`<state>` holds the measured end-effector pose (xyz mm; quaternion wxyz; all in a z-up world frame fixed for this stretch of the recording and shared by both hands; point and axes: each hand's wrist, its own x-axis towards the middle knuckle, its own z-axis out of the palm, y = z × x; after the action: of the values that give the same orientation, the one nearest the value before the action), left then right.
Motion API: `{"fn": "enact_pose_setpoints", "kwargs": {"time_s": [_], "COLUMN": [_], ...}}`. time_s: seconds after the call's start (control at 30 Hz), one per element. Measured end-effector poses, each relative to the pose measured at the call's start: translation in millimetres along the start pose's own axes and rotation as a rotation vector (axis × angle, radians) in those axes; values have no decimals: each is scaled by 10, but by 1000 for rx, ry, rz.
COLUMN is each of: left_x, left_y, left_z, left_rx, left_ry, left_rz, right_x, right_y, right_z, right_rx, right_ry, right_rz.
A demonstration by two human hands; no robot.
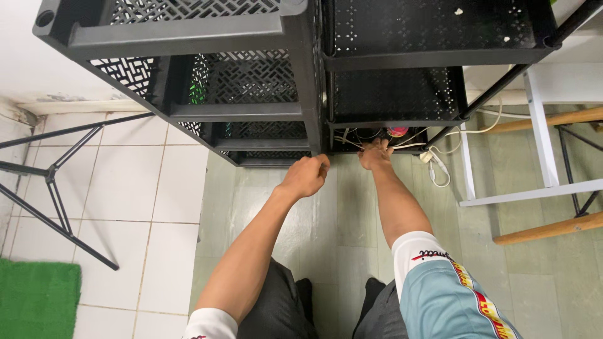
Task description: The person organizes various items on a cluttered table and a black plastic crate. They pick up and place down tools, cables, books, and small containers, moving them between the table and the crate.
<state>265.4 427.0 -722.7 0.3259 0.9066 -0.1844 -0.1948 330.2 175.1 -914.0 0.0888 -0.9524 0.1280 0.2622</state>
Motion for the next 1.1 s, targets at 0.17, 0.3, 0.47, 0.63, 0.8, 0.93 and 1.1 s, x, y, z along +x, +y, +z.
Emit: {"fn": "enact_pose_setpoints", "kwargs": {"time_s": [0.17,0.3,0.47,0.63,0.8,0.93,1.1], "left_x": [141,319,527,762,862,844,876], "left_y": [-86,-105,-9,112,154,213,134], "left_z": [59,171,377,595,823,939,861], "left_rx": [-5,9,-104,121,183,245,189], "left_ry": [-41,-92,-37,-115,-293,-385,-269], "left_rz": [-36,-47,63,35,-66,-188,-237], "right_x": [191,238,-181,-526,-373,-346,-336], "right_y": [41,157,231,307,392,516,355], "right_z": [-75,-257,-730,-926,-635,-571,-648], "right_rx": [46,59,160,225,3,14,30], "right_ry": [22,19,-135,-97,237,242,235], "right_rz": [-68,-303,-400,-382,-191,-58,-7]}}
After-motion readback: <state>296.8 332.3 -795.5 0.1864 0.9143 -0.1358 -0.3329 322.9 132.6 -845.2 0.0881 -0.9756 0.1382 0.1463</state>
